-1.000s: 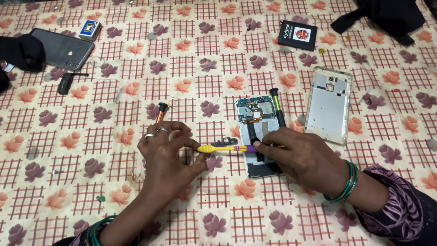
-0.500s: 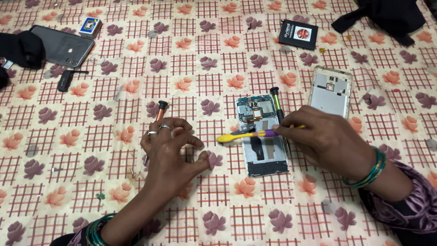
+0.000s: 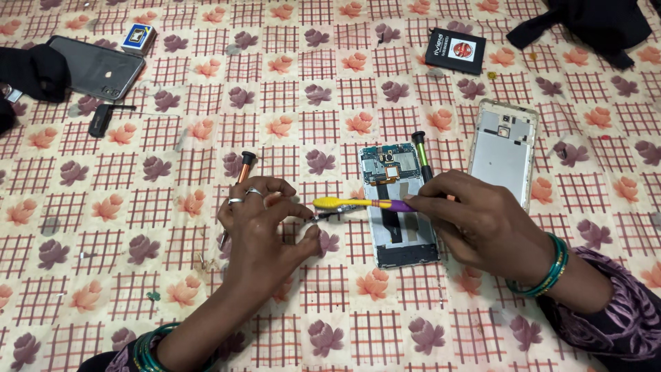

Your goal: The person works on a disassembled smartphone lying on a patterned tablecloth. They use a screwdriver to unscrew and adjust components on the phone's exposed board, brush the internals and a small removed part with a toothbrush, and press components back into the phone frame by hand.

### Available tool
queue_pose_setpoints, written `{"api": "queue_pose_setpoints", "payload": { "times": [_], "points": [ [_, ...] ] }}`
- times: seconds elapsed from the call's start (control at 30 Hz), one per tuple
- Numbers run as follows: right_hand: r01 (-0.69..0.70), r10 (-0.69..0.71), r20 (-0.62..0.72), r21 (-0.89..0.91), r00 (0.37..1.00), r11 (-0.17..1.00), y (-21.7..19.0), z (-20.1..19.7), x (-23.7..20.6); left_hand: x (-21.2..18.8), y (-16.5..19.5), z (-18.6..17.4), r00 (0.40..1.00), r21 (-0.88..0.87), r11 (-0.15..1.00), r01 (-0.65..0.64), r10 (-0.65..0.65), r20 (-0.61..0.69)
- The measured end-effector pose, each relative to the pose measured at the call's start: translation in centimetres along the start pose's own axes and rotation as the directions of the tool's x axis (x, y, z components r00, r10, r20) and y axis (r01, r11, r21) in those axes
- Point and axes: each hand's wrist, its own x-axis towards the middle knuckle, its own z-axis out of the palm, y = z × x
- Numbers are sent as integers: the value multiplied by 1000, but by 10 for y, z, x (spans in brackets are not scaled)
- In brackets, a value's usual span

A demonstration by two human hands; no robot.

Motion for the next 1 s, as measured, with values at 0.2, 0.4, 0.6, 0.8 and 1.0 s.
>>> {"api": "queue_pose_setpoints", "payload": {
  "times": [0.2,0.4,0.6,0.8,1.0],
  "points": [
    [57,-57,23,-14,998,998,3,12,-2,0,-4,1,1000,-11,1000,3,-2,7],
    [143,-144,3,-126,990,982,12,4,3,0,-7,1,1000,30,999,-16,16,-10],
    [72,-84,-65,-165,994,984,23,-11,4,2,-3,-4,998,64,996,-62,62,6],
    [-30,13,-94,-188,995,982,24,-10,0,2,1,-8,989,91,985,-147,149,-12],
    [142,-183,82,363,980,921,0,5,-9,3,-2,-8,998,-8,998,-62,62,10]
  ]
}}
